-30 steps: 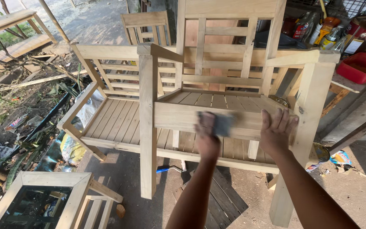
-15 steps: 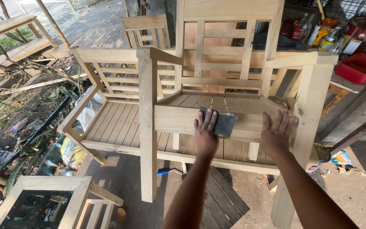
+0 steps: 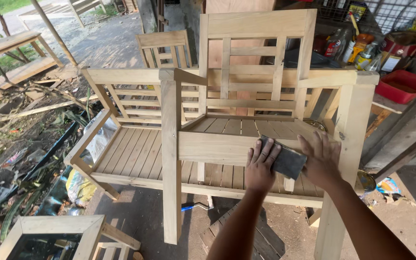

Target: The person sands a wooden chair with a sanding block, first rubbing the slatted seat, then the front rail and armrests, and finally the legs and side rails, repositioning the chair to reach different surfaces.

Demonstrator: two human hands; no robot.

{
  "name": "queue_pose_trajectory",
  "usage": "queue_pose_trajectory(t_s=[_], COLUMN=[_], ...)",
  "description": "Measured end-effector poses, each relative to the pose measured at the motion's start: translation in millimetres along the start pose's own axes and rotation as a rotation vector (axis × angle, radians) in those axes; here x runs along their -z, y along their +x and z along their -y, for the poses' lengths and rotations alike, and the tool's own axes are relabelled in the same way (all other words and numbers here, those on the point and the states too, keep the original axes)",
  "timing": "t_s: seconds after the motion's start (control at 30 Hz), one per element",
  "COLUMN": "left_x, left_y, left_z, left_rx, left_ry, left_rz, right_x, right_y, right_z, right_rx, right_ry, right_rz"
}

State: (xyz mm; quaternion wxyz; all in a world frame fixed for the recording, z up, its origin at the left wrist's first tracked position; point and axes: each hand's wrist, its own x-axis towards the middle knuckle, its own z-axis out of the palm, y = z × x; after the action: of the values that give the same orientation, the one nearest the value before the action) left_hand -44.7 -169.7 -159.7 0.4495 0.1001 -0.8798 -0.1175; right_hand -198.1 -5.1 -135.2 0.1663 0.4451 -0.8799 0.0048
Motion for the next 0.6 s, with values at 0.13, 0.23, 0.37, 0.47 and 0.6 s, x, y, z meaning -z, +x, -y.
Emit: queue_pose_trajectory(t_s=[0.13,0.23,0.37,0.47,0.6], left_x=[42,88,90,47,-24], left_y=[-16,-28,-27,1,44], left_z=[78,140,128,62,-43], left_rx=[-0.343,-0.252,-0.139,-0.243,-0.414], left_ry=[-0.044,0.043,0.063,-0.056,-0.061], left_rz=[0.174,0.159,0.165,0.265,0.255], right_x=[13,17,5,-3,-4], right_y=[-43,-61,-51,-46,-47], right_z=[-24,-42,-52,-63,-73], right_rx=[-0.339,-0.568,-0.614,-0.588,-0.564], right_ry=[-0.338,0.278,0.771,0.701,0.601], right_rz=[-0.120,-0.094,-0.033,0.029,0.162])
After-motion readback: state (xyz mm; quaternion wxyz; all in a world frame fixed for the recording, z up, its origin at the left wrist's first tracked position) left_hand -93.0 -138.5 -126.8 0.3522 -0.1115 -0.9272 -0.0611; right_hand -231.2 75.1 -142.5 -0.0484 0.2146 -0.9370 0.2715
